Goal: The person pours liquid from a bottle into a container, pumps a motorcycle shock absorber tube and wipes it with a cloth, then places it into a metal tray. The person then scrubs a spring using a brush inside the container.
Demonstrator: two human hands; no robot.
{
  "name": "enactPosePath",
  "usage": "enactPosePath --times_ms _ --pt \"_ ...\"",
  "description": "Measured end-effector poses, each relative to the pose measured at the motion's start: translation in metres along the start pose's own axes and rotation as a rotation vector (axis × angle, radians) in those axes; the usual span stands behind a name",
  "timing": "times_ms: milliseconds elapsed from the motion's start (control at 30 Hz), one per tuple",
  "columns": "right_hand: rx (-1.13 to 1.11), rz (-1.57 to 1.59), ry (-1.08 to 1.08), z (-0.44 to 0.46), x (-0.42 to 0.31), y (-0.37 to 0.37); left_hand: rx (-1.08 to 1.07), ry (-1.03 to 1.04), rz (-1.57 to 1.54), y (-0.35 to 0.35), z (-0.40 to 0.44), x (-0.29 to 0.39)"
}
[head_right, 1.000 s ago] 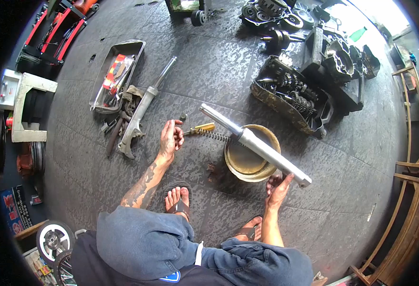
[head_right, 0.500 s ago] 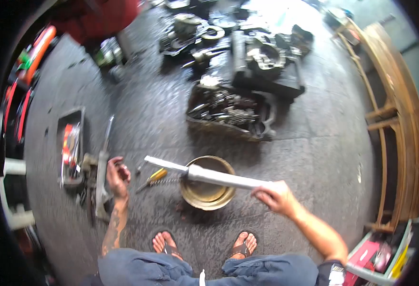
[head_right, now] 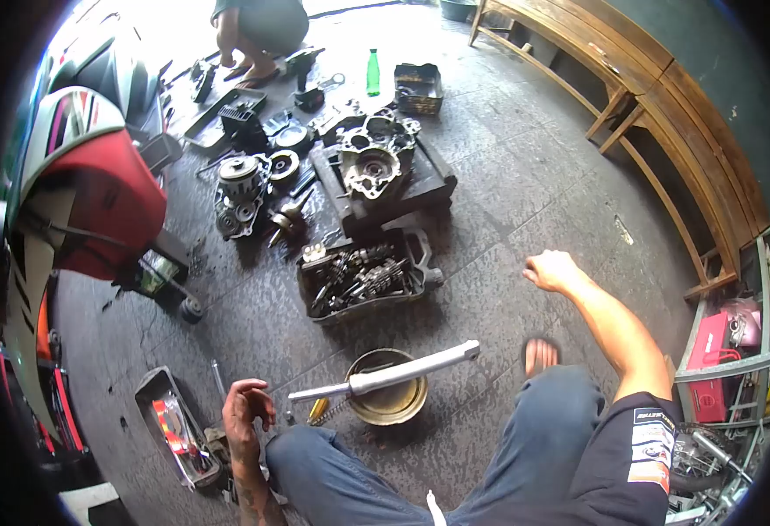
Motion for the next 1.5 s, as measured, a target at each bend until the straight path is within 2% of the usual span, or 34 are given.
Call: enactPosePath --times_ms 33,133,167,233,267,367,433,500,533,567,600,633,667,700,733,767,800,833,867,900,967,1067,1167,1200,1233,1267,1300,1333,1367,1400,1467,1500 --pt "-0.078 -0.044 0.03 0.003 0.019 0.01 -0.073 -0.05 -0.01 0.01 0.014 0.005" --pt "-0.042 -0.077 0.062 0.054 0.073 0.025 -0.291 -0.291 0.162 0.048 0.075 0.02" --pt "-0.025 -0.141 0.052 0.079 0.092 0.02 -0.286 -0.311 0.163 0.057 0.093 0.027" --pt "0.054 -0.111 -0.013 0.129 0.101 -0.018 -0.46 -0.409 0.418 0.084 0.12 0.042" --pt "0.129 -0.03 -0.055 0.149 0.101 -0.041 -0.471 -0.506 0.458 0.097 0.136 0.054" --pt "0.277 0.418 -0.182 0.172 0.087 -0.089 -0.34 -0.508 0.343 0.138 0.187 0.05" --pt "0.208 0.605 -0.338 0.17 0.077 -0.09 -0.163 -0.624 0.165 0.168 0.221 0.023" --pt "0.11 0.562 -0.437 0.145 0.075 -0.066 -0.056 -0.689 0.562 0.193 0.236 -0.031" --pt "0.029 0.416 -0.418 0.123 0.083 -0.049 -0.05 -0.723 0.659 0.204 0.224 -0.065" --pt "-0.147 0.41 -0.4 0.099 0.098 -0.036 -0.038 -0.757 0.748 0.222 0.204 -0.08" --pt "-0.189 0.561 -0.322 0.066 0.117 -0.027 -0.121 -0.965 0.577 0.241 0.195 -0.066" --pt "0.005 0.7 -0.229 0.027 0.14 -0.011 -0.168 -0.962 0.67 0.254 0.172 -0.059" --pt "-0.15 0.93 0.021 -0.004 0.172 0.037 -0.141 -0.925 0.83 0.265 0.157 -0.025" --pt "-0.392 1.143 0.186 -0.052 0.203 0.044 0.014 -0.998 0.687 0.278 0.162 0.035" --pt "-0.512 1.204 0.338 -0.109 0.23 0.042 0.085 -1.084 0.588 0.278 0.146 0.067" --pt "-0.783 1.175 0.343 -0.167 0.257 0.058 0.23 -1.198 0.486 0.281 0.106 0.093" --pt "-0.77 1.054 0.39 -0.23 0.262 0.042 0.393 -1.295 0.383 0.285 0.066 0.118" --pt "-0.945 1.203 0.471 -0.305 0.269 0.057 0.459 -1.226 0.322 0.293 0.003 0.123" --pt "-1.121 1.349 0.55 -0.345 0.279 0.058 0.296 -1.58 0.234 0.321 0.01 0.182" --pt "-1.119 1.344 0.535 -0.335 0.293 0.037 0.221 -1.691 0.184 0.344 0.016 0.213" --pt "-1.22 1.242 0.352 -0.331 0.317 -0.006 0.19 -1.759 0.112 0.387 0.026 0.244" --pt "-1.349 1.079 0.103 -0.309 0.337 -0.086 0.203 -1.77 0.053 0.435 0.055 0.26" --pt "-1.208 0.907 0.189 -0.189 0.351 -0.121 0.253 -1.759 0.035 0.457 0.094 0.274" --pt "-0.863 1.389 -0.059 -0.13 0.352 -0.145 0.287 -1.73 0.031 0.453 0.112 0.28" --pt "-0.775 1.348 0.06 -0.064 0.353 -0.18 0.362 -1.592 -0.012 0.441 0.161 0.301" --pt "-0.621 1.425 0.153 -0.004 0.359 -0.161 0.422 -1.285 -0.164 0.42 0.238 0.327" --pt "-0.474 1.574 0.337 0.056 0.354 -0.166 0.607 -1.137 -0.248 0.399 0.266 0.316" --pt "-0.409 1.621 0.255 0.114 0.349 -0.17 0.581 -1.026 -0.176 0.373 0.288 0.297" --pt "-0.412 1.711 0.323 0.165 0.332 -0.193 0.552 -0.934 -0.006 0.352 0.343 0.289" --pt "-0.391 1.645 0.285 0.213 0.312 -0.21 0.557 -0.919 0.09 0.33 0.383 0.267" --pt "-0.393 1.532 0.22 0.303 0.268 -0.235 0.52 -0.718 0.186 0.29 0.479 0.214" --pt "-0.407 1.486 0.21 0.344 0.245 -0.247 0.517 -0.712 0.067 0.277 0.538 0.195"
Point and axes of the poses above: each hand's wrist, its own z-axis towards the middle knuckle, its own y-axis out of the palm, x = y × z, the point moved 2 cm from there along z, towards the middle knuckle, and after that the axes turned 14 degrees about -x, right-handed, at the moved point
